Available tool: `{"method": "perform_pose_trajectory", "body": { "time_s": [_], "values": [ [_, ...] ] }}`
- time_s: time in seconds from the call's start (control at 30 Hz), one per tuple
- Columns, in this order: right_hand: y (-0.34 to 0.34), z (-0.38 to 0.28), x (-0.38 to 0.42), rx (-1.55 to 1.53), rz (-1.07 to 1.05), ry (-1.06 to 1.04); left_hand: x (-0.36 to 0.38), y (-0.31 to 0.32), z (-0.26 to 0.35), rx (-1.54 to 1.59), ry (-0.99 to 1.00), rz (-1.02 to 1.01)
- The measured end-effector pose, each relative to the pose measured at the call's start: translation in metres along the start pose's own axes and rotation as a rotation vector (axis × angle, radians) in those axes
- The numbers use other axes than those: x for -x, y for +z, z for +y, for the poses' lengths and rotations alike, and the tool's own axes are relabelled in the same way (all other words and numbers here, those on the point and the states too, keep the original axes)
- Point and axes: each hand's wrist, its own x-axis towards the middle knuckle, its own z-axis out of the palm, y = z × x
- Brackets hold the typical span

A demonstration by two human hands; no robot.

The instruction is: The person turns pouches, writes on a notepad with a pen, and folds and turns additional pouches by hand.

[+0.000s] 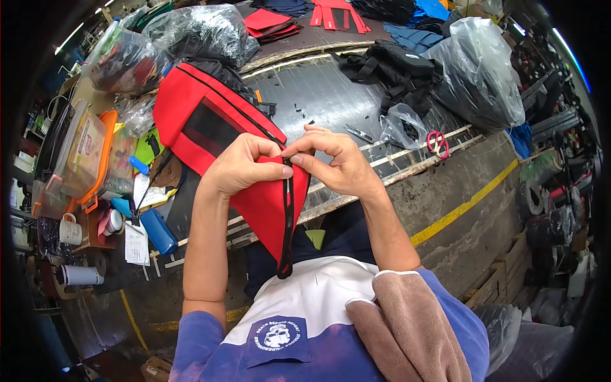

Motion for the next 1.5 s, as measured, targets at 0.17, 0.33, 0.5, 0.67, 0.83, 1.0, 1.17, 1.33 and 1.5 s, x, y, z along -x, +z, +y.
{"method": "perform_pose_trajectory", "body": {
  "time_s": [0.17,0.33,0.5,0.67,0.83,1.0,1.17,1.33,1.5],
  "values": [
    [0.001,-0.004,0.005,-0.053,0.031,0.122,0.006,0.007,0.014,-0.119,0.02,0.03],
    [0.006,-0.006,0.011,-0.14,0.088,0.208,0.006,0.01,0.013,-0.112,0.036,0.071],
    [0.008,-0.003,0.016,-0.191,0.085,0.223,0.003,0.014,0.008,-0.084,0.07,0.084],
    [0.014,-0.01,0.018,-0.221,0.131,0.259,0.003,0.013,0.011,-0.097,0.055,0.057],
    [0.014,-0.015,0.017,-0.142,0.142,0.221,0.003,0.011,0.01,-0.096,0.064,0.042],
    [0.011,-0.014,0.019,-0.144,0.132,0.22,0.002,0.013,0.009,-0.091,0.046,0.056],
    [0.01,-0.015,0.017,-0.149,0.17,0.201,0.003,0.015,0.019,-0.114,0.025,0.047],
    [0.008,-0.012,0.017,-0.12,0.16,0.176,0.002,0.016,0.022,-0.148,0.02,0.043],
    [0.001,-0.008,0.013,-0.058,0.082,0.05,0.002,0.016,0.02,-0.112,0.031,0.025]
  ]
}}
